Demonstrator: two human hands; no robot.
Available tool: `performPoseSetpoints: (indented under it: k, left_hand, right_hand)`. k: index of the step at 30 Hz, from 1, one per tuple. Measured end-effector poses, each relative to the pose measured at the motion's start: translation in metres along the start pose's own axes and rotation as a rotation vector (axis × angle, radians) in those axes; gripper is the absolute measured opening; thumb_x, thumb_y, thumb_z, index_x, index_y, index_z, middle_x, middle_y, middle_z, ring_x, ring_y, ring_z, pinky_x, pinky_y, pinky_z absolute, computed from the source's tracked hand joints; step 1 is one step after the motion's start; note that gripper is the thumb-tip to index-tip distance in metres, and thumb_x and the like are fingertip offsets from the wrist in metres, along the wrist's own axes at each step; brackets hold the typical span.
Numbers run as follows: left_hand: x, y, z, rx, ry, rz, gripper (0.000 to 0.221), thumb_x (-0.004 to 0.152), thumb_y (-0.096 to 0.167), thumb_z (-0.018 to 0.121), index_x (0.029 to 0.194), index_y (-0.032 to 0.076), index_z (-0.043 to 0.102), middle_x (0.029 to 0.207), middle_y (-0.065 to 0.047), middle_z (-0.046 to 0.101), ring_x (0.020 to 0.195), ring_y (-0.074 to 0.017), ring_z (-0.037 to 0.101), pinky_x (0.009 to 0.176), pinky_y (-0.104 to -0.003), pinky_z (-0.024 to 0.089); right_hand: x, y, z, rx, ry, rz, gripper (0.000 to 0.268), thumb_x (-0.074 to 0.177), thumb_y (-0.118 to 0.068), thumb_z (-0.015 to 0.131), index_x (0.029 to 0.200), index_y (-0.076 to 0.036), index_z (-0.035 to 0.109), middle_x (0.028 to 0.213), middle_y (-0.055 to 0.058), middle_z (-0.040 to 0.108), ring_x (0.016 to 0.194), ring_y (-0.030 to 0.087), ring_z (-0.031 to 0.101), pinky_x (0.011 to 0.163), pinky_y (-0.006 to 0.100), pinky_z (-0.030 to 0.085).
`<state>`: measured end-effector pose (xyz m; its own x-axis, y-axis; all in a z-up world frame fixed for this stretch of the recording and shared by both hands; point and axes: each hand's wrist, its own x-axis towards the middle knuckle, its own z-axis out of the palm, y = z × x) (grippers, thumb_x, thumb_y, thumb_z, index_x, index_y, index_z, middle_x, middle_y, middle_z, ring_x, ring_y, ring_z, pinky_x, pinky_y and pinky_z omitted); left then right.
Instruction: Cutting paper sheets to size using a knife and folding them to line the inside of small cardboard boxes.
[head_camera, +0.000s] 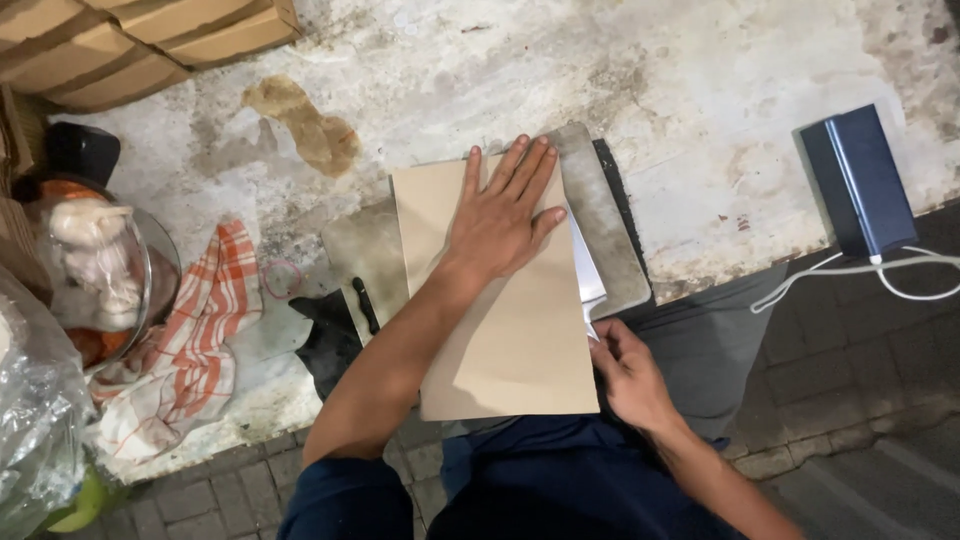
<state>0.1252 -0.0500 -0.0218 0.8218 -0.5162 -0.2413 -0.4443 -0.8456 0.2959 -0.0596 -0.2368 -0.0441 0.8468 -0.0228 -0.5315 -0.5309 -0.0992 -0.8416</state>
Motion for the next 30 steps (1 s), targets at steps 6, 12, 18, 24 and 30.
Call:
performPoseSetpoints:
  k: [6, 12, 18, 24, 30]
  left_hand:
    - [-0.003, 0.004, -0.010, 0.014, -0.040, -0.017, 0.070, 0.103, 0.060, 0.012, 0.160, 0.020, 0.009, 0.167, 0.001, 0.004, 0.153, -0.0169, -0.004, 0.120, -0.054, -0.016]
    - [-0.001, -0.004, 0.001, -0.110, 0.112, -0.031, 0.084, 0.098, 0.066, 0.032, 0.159, 0.010, 0.016, 0.166, -0.010, 0.015, 0.154, -0.0220, 0.008, 0.123, -0.050, -0.008]
    - [0.006, -0.022, 0.017, 0.027, 0.330, 0.102, 0.076, 0.099, 0.063, 0.033, 0.151, 0.007, 0.038, 0.157, -0.007, 0.036, 0.147, -0.0221, 0.029, 0.120, -0.044, 0.017]
    - [0.013, -0.034, 0.023, -0.113, 0.388, 0.141, 0.066, 0.097, 0.059, 0.046, 0.141, 0.011, 0.055, 0.152, -0.002, 0.043, 0.142, -0.0211, 0.037, 0.116, -0.040, 0.027]
    - [0.019, -0.041, 0.024, -0.165, 0.406, 0.160, 0.040, 0.100, 0.044, 0.052, 0.132, 0.023, 0.064, 0.148, -0.001, 0.049, 0.138, -0.0214, 0.043, 0.112, -0.039, 0.032]
  right_hand:
    - [-0.007, 0.013, 0.000, 0.321, 0.091, 0.046, 0.017, 0.101, -0.010, 0.049, 0.101, 0.007, 0.050, 0.069, 0.019, 0.049, 0.045, 0.026, 0.051, 0.029, 0.038, 0.043]
    - [-0.008, 0.002, -0.023, 0.310, 0.026, 0.030, 0.015, 0.099, -0.007, 0.048, 0.102, 0.007, 0.043, 0.070, 0.021, 0.049, 0.042, 0.027, 0.050, 0.026, 0.037, 0.042]
    - [-0.026, 0.023, -0.048, 0.067, -0.057, 0.006, 0.019, 0.096, -0.016, 0.054, 0.091, -0.009, 0.038, 0.068, 0.011, 0.058, 0.042, 0.017, 0.049, 0.032, 0.030, 0.041]
    - [-0.027, 0.003, -0.060, -0.054, -0.164, 0.030, 0.019, 0.097, -0.017, 0.054, 0.085, -0.008, 0.042, 0.070, 0.010, 0.060, 0.043, 0.019, 0.053, 0.034, 0.031, 0.044]
    - [-0.025, -0.004, -0.069, -0.045, -0.199, 0.061, 0.018, 0.096, -0.017, 0.056, 0.086, -0.007, 0.044, 0.071, 0.011, 0.059, 0.044, 0.018, 0.052, 0.033, 0.031, 0.044]
